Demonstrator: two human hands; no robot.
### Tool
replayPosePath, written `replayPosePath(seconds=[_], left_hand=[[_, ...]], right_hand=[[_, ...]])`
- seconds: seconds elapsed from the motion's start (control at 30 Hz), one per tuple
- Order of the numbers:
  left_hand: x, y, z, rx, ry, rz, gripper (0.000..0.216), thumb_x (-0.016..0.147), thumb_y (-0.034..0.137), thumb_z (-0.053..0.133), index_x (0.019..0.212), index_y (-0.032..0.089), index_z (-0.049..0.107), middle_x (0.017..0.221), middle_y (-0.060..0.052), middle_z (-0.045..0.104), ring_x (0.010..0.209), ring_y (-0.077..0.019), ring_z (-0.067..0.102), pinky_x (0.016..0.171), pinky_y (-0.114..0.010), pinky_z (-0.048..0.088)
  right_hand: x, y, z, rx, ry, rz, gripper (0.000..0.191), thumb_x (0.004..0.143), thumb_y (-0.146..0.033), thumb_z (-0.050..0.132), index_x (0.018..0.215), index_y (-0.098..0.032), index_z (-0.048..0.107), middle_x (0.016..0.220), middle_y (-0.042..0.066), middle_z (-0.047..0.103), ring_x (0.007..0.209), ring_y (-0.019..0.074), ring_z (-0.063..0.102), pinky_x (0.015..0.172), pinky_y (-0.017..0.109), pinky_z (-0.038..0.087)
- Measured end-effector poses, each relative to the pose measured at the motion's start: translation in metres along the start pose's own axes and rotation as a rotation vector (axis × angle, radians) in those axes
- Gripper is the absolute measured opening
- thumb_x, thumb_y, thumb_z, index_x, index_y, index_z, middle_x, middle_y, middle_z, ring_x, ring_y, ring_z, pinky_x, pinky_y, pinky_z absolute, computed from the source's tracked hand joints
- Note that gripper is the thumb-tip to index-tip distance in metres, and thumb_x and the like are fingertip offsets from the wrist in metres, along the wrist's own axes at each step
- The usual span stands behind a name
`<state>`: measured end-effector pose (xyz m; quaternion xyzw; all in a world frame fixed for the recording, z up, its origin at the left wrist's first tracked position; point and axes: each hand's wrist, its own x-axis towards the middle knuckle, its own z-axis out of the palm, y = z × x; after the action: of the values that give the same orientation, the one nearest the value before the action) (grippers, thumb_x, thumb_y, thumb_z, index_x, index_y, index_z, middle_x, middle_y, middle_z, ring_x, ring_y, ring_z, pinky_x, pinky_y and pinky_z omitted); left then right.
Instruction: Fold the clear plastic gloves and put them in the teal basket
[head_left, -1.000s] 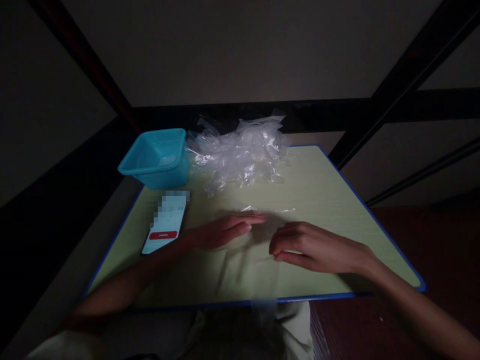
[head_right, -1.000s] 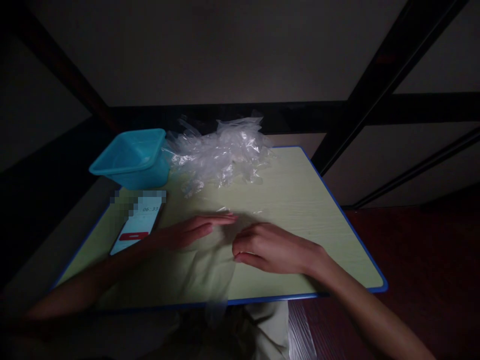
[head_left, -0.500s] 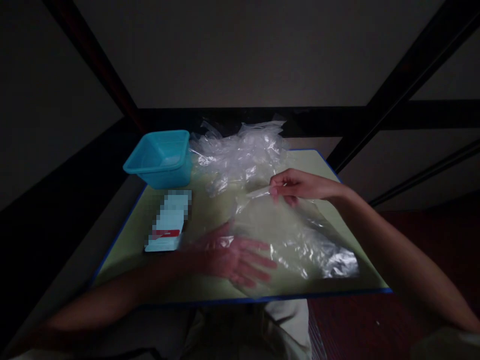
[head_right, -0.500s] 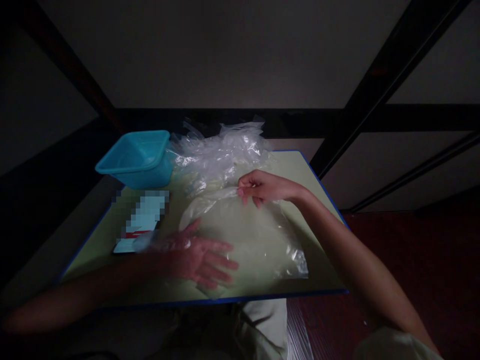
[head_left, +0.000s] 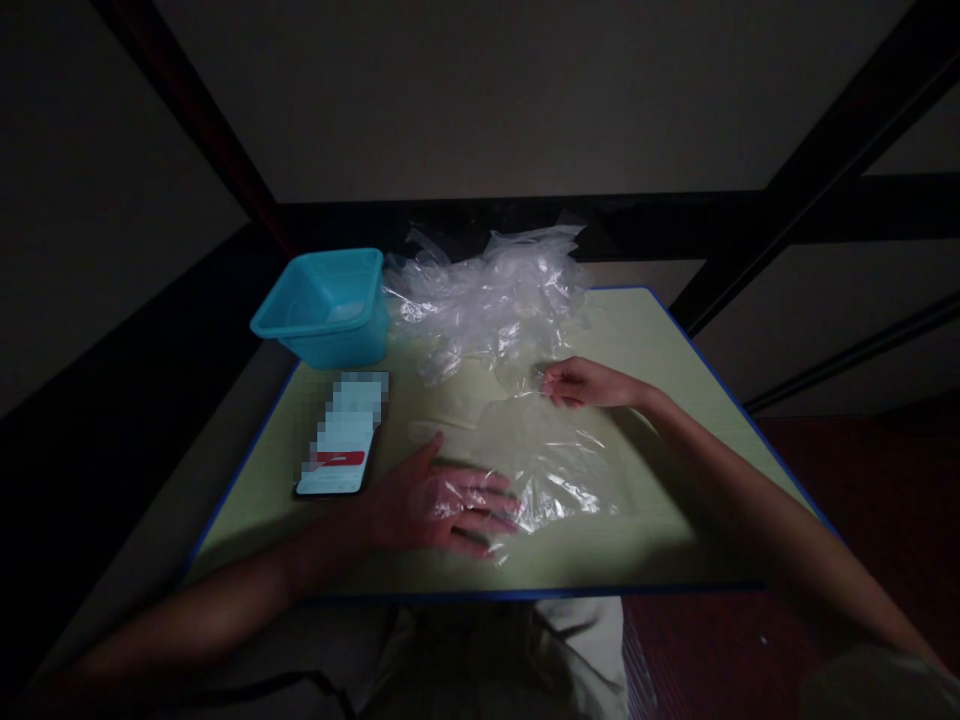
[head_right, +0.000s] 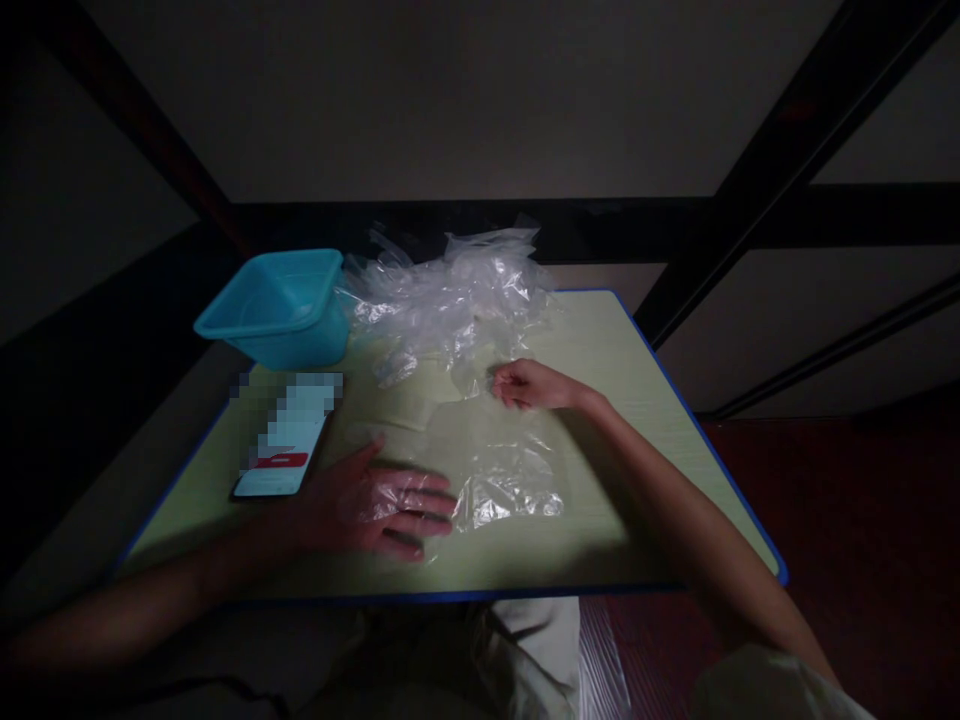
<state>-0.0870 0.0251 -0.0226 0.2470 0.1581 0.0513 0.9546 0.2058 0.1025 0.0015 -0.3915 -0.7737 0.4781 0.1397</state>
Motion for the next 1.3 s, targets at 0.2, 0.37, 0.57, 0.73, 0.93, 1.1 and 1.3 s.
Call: replayPosePath(seconds=[0.2,0.37,0.57,0.73,0.93,1.1,1.3], left_hand=[[-0.011,0.012,-0.004,-0.04,0.054,-0.069,0.086,0.081,0.075,0.023,0.121,0.005,0.053,0.135,-0.02,0.047,0.127,-0.0332,0.04,0.098,-0.044,0.033],[-0.027,0.028,0.003,0.057,0.047,-0.095,0.094,0.077,0.08,0.016,0.116,0.006,0.06,0.119,-0.017,0.062,0.112,-0.0305,0.056,0.093,-0.04,0.039],[-0.058,0.076,0.007,0.604,0.052,-0.028,0.086,0.068,0.083,0.037,0.096,0.01,0.071,0.096,-0.019,0.071,0.076,-0.0287,0.069,0.053,-0.027,0.048],[-0.022,0.089,0.029,1.16,0.393,0.23,0.048,0.076,0.058,0.057,0.093,0.015,0.068,0.094,-0.011,0.071,0.085,-0.0246,0.066,0.075,-0.034,0.051],[0.066,0.085,0.031,2.011,0.548,0.505,0.04,0.074,0.012,0.061,0.113,0.017,0.056,0.126,-0.009,0.055,0.119,-0.0223,0.048,0.1,-0.036,0.036],[0.102,0.099,0.019,2.213,0.477,0.351,0.04,0.076,0.012,0.062,0.115,0.012,0.054,0.115,-0.01,0.061,0.108,-0.0196,0.053,0.092,-0.028,0.039],[0.108,0.109,0.011,2.264,0.587,0.248,0.018,0.078,0.017,0.059,0.096,0.016,0.062,0.089,-0.003,0.066,0.08,-0.0172,0.058,0.068,-0.025,0.039]], right_hand=[[0.0,0.003,0.001,-0.044,0.051,-0.035,0.028,0.085,-0.034,0.05,0.063,-0.018,0.046,0.053,-0.005,0.045,0.047,0.0063,0.039,0.047,0.022,0.03],[0.0,0.006,0.001,-0.038,0.067,-0.061,0.024,0.083,-0.035,0.051,0.068,-0.017,0.049,0.059,-0.004,0.047,0.052,0.0081,0.041,0.051,0.024,0.033],[-0.003,0.01,0.005,-0.023,0.066,-0.069,0.018,0.073,-0.028,0.063,0.084,-0.016,0.055,0.065,-0.005,0.047,0.057,0.0092,0.044,0.054,0.025,0.037],[-0.006,0.005,0.014,-0.046,0.087,-0.076,0.016,0.074,-0.021,0.061,0.089,-0.016,0.057,0.066,-0.004,0.049,0.057,0.0087,0.044,0.053,0.024,0.036],[-0.004,0.008,0.018,-0.123,0.237,-0.064,0.013,0.075,-0.024,0.058,0.085,-0.015,0.057,0.063,-0.004,0.047,0.056,0.0094,0.043,0.054,0.025,0.035],[-0.005,0.01,0.019,-0.192,0.336,-0.047,0.01,0.074,-0.026,0.057,0.074,-0.017,0.053,0.063,-0.003,0.048,0.056,0.01,0.042,0.055,0.025,0.034],[-0.008,0.007,0.021,-0.263,0.387,-0.018,0.012,0.074,-0.026,0.056,0.067,-0.018,0.051,0.059,-0.003,0.048,0.054,0.0097,0.042,0.054,0.024,0.033]])
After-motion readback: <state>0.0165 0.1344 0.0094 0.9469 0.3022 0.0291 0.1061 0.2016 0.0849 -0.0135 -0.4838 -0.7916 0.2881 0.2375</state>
